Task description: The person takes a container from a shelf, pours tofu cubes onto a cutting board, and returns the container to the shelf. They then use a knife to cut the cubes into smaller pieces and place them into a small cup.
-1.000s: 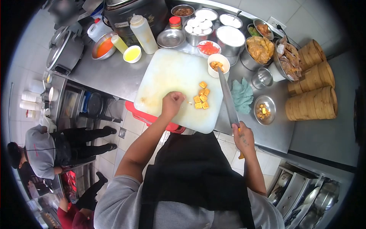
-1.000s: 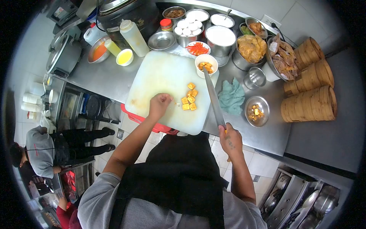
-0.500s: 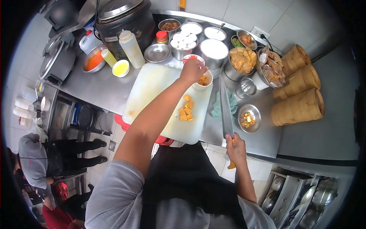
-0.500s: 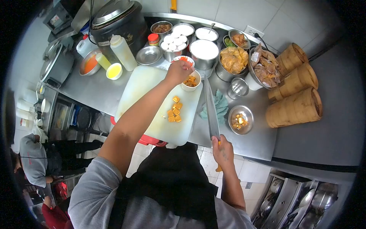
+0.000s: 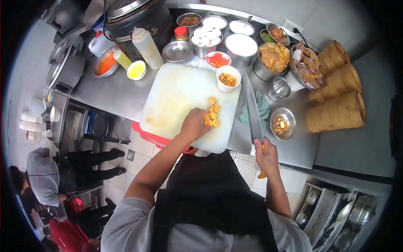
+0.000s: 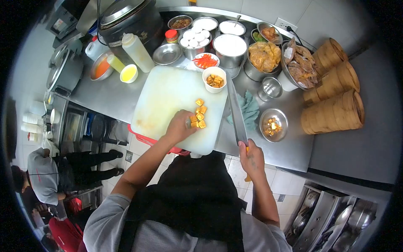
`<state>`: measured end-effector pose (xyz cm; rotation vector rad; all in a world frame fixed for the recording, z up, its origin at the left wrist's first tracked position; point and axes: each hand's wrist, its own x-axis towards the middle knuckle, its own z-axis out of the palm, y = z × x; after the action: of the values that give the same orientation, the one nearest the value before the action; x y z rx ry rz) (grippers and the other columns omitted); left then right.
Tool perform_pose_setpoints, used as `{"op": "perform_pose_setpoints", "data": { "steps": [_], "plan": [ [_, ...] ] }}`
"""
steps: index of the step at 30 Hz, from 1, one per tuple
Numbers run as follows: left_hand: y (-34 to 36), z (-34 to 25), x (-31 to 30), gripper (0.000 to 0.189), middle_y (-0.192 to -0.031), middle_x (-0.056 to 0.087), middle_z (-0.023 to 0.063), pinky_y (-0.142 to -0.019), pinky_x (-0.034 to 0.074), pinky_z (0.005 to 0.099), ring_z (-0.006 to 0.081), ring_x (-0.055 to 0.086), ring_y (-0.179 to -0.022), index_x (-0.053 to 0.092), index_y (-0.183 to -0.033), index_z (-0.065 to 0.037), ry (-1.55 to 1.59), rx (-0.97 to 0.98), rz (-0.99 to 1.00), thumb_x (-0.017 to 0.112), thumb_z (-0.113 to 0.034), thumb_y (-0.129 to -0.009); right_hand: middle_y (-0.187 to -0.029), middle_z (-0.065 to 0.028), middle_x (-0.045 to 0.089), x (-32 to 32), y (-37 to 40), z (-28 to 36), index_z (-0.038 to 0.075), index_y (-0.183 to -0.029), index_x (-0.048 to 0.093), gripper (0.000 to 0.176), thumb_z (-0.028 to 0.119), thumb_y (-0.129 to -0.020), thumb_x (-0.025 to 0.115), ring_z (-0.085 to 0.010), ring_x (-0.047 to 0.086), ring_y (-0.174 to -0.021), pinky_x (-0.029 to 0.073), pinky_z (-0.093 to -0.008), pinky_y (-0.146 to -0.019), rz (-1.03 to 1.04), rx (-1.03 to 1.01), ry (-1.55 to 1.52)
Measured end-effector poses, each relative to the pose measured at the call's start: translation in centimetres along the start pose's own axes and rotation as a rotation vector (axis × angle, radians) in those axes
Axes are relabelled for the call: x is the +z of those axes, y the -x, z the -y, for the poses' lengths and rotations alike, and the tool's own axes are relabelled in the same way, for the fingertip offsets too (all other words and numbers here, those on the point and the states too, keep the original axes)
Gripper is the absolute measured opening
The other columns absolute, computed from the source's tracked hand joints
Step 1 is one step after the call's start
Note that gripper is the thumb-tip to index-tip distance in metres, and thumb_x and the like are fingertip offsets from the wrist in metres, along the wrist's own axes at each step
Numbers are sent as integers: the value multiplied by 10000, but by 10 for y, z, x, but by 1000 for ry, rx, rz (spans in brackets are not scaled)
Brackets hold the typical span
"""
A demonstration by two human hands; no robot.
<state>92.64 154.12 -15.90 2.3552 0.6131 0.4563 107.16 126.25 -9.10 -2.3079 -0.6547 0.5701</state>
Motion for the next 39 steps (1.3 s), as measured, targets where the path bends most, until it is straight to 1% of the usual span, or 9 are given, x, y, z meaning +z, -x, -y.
{"op": "perform_pose_setpoints", "data": {
  "steps": [6,8,12,14,16,21,26,30,39],
  "plan": [
    [19,-18,7,385,-1052,598,147,-890,507,412,345,599,-1012,703,-1087,-40,-116,-113,-16,849,-178,-759,-805,-272,676,10,-11,27,-12,-931,609,356,336,-1000,585,-476,665,-794,509,-502,-698,70,-55,53],
    [21,-11,15,354,-1036,587,142,-890,503,420,338,591,-1007,707,-1091,-44,-88,-56,-10,820,-174,-783,-590,-96,588,18,-16,23,-21,-921,585,371,337,-1017,593,-170,605,-477,471,-327,-482,48,-189,92],
    [26,-1,23,289,-1019,573,139,-893,503,425,338,581,-1005,716,-1098,-41,-24,110,23,751,-152,-833,-595,-93,591,26,-16,31,-24,-915,594,363,325,-1016,598,-169,602,-476,473,-328,-487,80,-216,55],
    [29,7,27,275,-1013,586,142,-893,507,426,342,589,-1005,712,-1081,-35,1,126,4,752,-127,-825,-906,-237,720,24,-13,42,-7,-946,623,361,349,-998,586,-452,679,-853,522,-486,-757,157,-80,68],
    [32,9,22,262,-1006,598,146,-892,511,428,345,596,-1005,708,-1065,-29,26,142,-10,752,-103,-817,-893,-239,717,26,-13,44,-7,-951,624,357,345,-998,587,-454,679,-848,521,-490,-752,170,-86,72],
    [54,33,-8,280,-984,637,139,-811,531,393,319,644,-934,634,-976,-38,127,-43,-370,820,-46,-766,-825,-243,700,37,-11,51,2,-949,616,346,340,-1003,573,-462,675,-807,516,-512,-729,170,-234,180],
    [71,56,-18,378,-995,632,142,-784,531,370,315,642,-903,598,-998,-27,98,-100,-373,870,-67,-738,-743,-247,669,74,-7,52,19,-912,591,318,322,-1000,550,-462,662,-742,509,-545,-701,392,-308,378],
    [66,58,-15,359,-996,627,150,-784,528,378,325,631,-924,604,-989,-21,120,-18,-357,858,-46,-735,-744,-244,673,96,-9,45,30,-921,592,255,273,-990,559,-454,668,-737,517,-545,-699,371,-416,385],
    [77,64,-24,273,-975,629,163,-803,525,432,363,616,-931,620,-964,-15,41,66,-339,749,-18,-724,-740,-240,675,99,-9,66,21,-911,586,227,230,-991,546,-453,665,-710,527,-542,-697,349,-450,406]
  ]
}}
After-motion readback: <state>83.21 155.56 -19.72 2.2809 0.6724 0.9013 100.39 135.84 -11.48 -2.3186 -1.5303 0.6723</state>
